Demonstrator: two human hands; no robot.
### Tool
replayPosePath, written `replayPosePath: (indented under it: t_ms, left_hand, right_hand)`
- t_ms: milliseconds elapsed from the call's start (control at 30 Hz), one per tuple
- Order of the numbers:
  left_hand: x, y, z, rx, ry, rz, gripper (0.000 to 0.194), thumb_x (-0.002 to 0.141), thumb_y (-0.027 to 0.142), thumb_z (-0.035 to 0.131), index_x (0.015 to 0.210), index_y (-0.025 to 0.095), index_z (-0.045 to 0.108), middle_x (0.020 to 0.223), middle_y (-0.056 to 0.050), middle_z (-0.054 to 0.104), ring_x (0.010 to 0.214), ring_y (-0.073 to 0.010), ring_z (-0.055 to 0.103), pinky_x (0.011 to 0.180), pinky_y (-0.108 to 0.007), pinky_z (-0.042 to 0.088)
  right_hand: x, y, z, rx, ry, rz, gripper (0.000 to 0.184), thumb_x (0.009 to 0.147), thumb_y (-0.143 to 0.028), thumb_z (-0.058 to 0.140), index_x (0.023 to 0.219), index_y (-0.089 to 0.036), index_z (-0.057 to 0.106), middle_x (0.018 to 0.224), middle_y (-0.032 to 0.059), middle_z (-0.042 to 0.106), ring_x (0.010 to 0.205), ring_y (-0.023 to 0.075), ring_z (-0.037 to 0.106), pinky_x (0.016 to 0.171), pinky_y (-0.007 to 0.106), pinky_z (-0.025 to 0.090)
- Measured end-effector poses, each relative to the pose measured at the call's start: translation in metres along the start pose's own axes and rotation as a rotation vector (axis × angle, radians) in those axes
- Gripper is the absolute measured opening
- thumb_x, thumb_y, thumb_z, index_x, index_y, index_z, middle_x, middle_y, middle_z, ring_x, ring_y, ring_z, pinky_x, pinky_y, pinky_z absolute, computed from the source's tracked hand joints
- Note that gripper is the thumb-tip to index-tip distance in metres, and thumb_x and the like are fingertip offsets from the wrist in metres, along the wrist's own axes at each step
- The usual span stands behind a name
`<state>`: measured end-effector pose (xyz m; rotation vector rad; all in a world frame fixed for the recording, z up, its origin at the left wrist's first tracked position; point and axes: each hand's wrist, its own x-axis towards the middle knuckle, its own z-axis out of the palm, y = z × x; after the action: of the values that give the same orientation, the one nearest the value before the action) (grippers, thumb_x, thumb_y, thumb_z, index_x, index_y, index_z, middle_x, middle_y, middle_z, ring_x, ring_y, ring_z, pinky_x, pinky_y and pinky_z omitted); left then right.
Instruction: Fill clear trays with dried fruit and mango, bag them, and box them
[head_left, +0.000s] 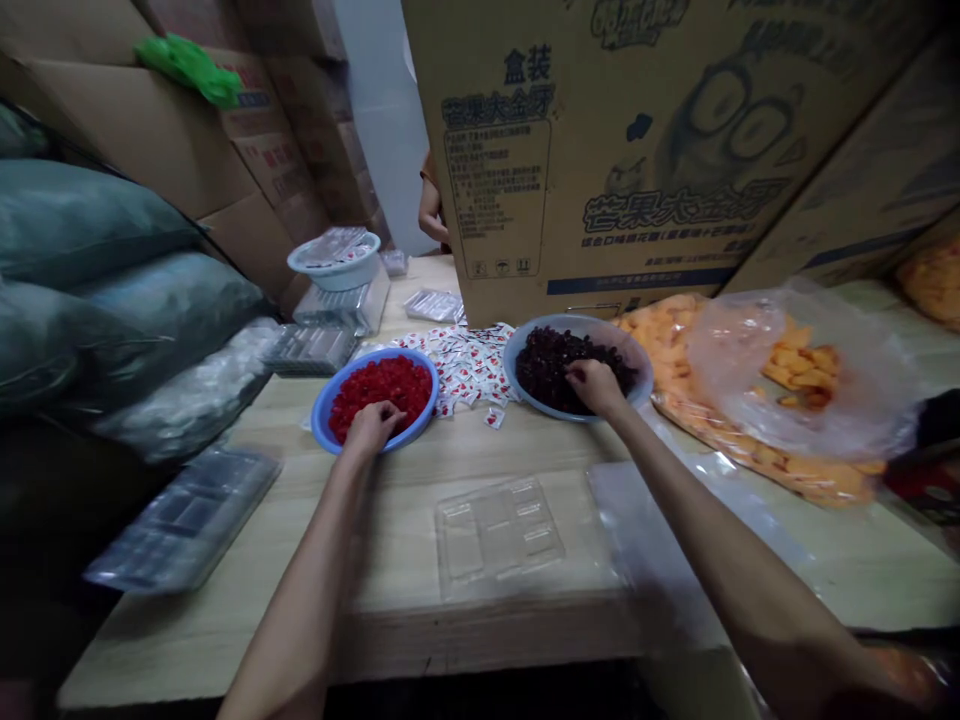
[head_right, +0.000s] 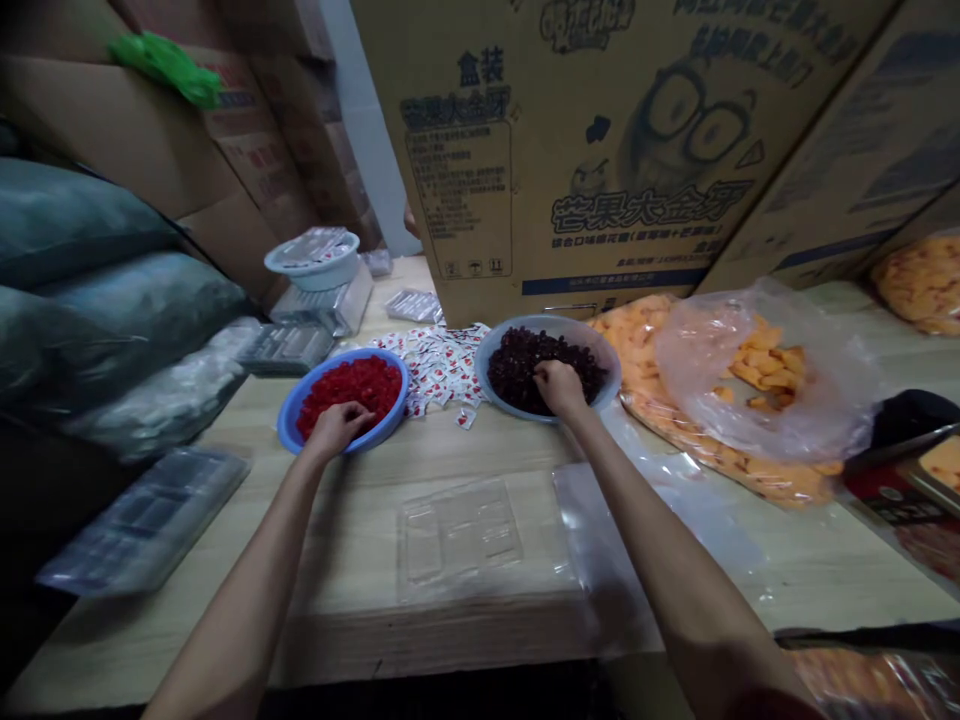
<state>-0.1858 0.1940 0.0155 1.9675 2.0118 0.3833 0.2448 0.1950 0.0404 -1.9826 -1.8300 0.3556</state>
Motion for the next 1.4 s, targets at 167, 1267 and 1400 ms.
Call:
replayPosePath:
  t_ms: [167,1267,1400]
  left_hand:
    - [-0.008,0.002,0.005,-0.107,0.403,0.003,0.031,0.086,0.049,0.058,0.079,0.020,0.062,0.077,-0.005,0.067,0.074,-0.0203,0.061,0.073,-0.029,0.043]
    - [-0.158,0.148,0.082,-0.972,0.111,0.115,0.037,0.088,0.047,0.052,0.107,0.018,0.066,0.072,0.001,0.052,0.058,-0.0136,0.048,0.055,-0.025,0.041]
    - [-0.151,0.164,0.085,-0.998,0.061,0.114,0.049,0.085,0.059,0.056,0.109,0.018,0.064,0.074,0.001,0.054,0.059,-0.0139,0.049,0.055,-0.025,0.042]
  right_hand:
    - [0.033,-0.002,0.038,-0.089,-0.071,0.090,0.024,0.078,-0.003,0.062,0.098,-0.013,0.073,0.100,0.0168,0.073,0.100,0.0261,0.066,0.087,0.032,0.049]
    - [-0.196,0.121,-0.063,1.094,0.482,0.112,0.037,0.070,-0.052,0.081,0.080,-0.020,0.067,0.085,0.0080,0.072,0.081,0.0223,0.067,0.073,0.033,0.052]
    - [-0.211,0.131,-0.081,1.111,0.575,0.177,0.038,0.066,-0.051,0.084,0.078,-0.019,0.066,0.080,0.0070,0.072,0.078,0.0212,0.066,0.072,0.032,0.051]
